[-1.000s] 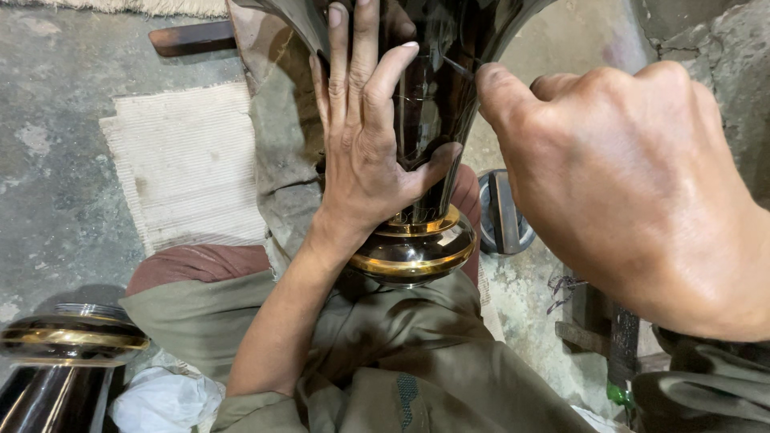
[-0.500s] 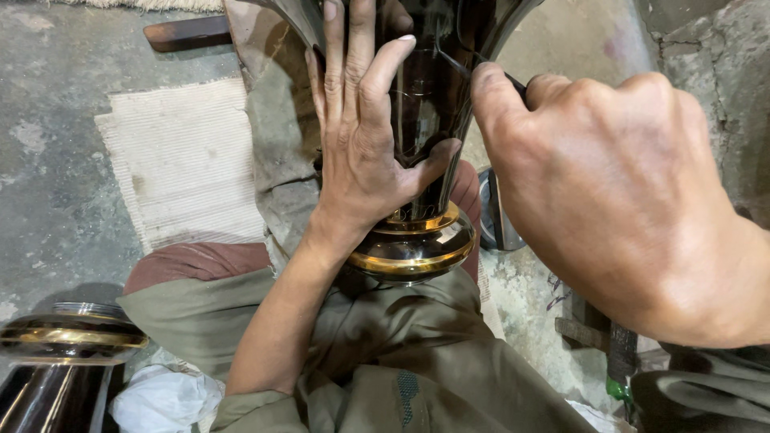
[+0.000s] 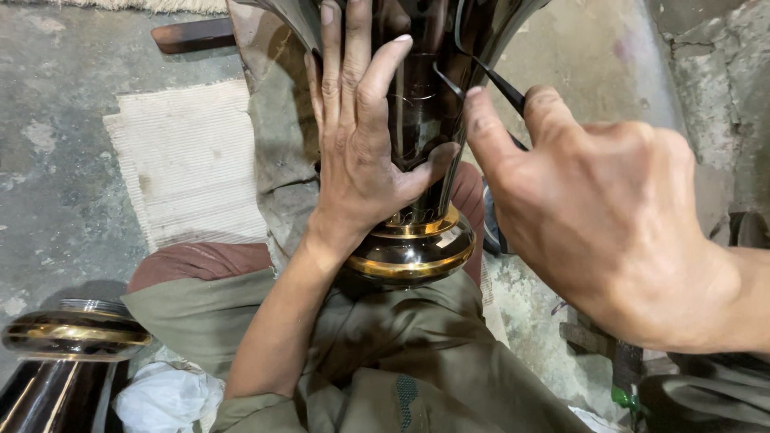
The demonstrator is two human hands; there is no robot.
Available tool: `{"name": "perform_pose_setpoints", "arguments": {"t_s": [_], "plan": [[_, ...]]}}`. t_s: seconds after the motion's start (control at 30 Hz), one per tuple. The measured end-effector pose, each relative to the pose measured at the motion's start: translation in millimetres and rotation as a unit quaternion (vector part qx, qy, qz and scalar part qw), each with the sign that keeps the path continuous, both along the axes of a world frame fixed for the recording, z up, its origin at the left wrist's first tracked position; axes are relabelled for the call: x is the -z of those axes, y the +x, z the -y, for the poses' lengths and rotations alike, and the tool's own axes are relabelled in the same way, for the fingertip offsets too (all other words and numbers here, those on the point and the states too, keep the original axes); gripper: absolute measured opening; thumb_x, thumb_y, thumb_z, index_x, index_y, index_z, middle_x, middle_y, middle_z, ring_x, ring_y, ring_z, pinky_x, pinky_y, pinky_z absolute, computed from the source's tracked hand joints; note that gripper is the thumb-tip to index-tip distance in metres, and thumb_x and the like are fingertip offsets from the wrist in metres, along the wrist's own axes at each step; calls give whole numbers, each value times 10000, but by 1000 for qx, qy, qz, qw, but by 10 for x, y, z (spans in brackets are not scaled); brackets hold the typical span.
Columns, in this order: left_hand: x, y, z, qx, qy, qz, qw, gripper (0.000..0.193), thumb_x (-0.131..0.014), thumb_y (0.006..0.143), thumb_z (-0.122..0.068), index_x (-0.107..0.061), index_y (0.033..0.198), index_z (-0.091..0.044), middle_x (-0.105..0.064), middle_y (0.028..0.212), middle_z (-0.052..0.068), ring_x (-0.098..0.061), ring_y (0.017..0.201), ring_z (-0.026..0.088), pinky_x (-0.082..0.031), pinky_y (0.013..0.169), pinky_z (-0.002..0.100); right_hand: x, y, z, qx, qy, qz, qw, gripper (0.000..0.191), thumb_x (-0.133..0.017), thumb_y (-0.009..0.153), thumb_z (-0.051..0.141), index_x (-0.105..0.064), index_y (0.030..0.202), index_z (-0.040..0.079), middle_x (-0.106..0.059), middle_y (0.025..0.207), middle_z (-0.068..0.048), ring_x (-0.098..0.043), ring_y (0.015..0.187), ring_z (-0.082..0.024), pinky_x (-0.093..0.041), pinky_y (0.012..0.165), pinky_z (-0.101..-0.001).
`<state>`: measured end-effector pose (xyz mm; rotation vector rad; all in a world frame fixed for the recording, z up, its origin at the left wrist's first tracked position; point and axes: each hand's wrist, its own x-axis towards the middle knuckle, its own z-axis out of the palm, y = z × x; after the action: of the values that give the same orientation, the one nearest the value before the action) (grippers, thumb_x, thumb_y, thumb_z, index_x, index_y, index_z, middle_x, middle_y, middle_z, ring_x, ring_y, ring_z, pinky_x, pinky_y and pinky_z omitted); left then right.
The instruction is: The person sits on the floor holding a large black lacquered vase-like object with a brass base between their legs and uses a small pointed hand tool to engrave fine decorative curved lines into its glossy surface, steadying the object with the other hand and repositioning it to work on different areas.
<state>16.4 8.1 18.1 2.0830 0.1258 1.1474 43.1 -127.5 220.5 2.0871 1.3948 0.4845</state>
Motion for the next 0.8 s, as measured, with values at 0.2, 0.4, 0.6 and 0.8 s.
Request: {"name": "perform_pose_setpoints", "arguments": {"t_s": [0.2,0.4,0.6,0.8], "plan": [[-65,-29,-3,-11,31,-57,998,936,-908,870,-391,-340,1610,-325,-56,1711,139,-57,1597,359,-141,1331,518,23,134,169,-31,7,6,999,489,-693,885,270,-709,1369,206,-730,1220,-170,-606,448,-128,-429,318,-282],[-254,-24,-25,6,36,-103,994,894,-935,815,-407,-479,1584,-384,-20,1693,238,-32,1618,471,-142,1308,570,23,363,342,-55,-27,8,998,451,-642,915,385,-692,1357,304,-683,1358,-145,-640,505,-139,-418,298,-257],[-401,-2,-17,7,65,-135,989,766,-927,849,-406,-540,1510,-410,25,1634,316,37,1560,544,-111,1327,666,4,608,390,-94,-61,47,993,479,-601,906,504,-684,1329,295,-731,1294,-75,-705,589,-139,-439,328,-244],[-416,60,25,-23,116,-147,982,747,-893,826,-397,-587,1506,-427,120,1653,304,127,1520,537,-59,1307,706,-9,734,366,-148,58,-13,987,420,-652,930,404,-771,1227,133,-791,1080,-24,-705,588,-119,-484,422,-252]]}}
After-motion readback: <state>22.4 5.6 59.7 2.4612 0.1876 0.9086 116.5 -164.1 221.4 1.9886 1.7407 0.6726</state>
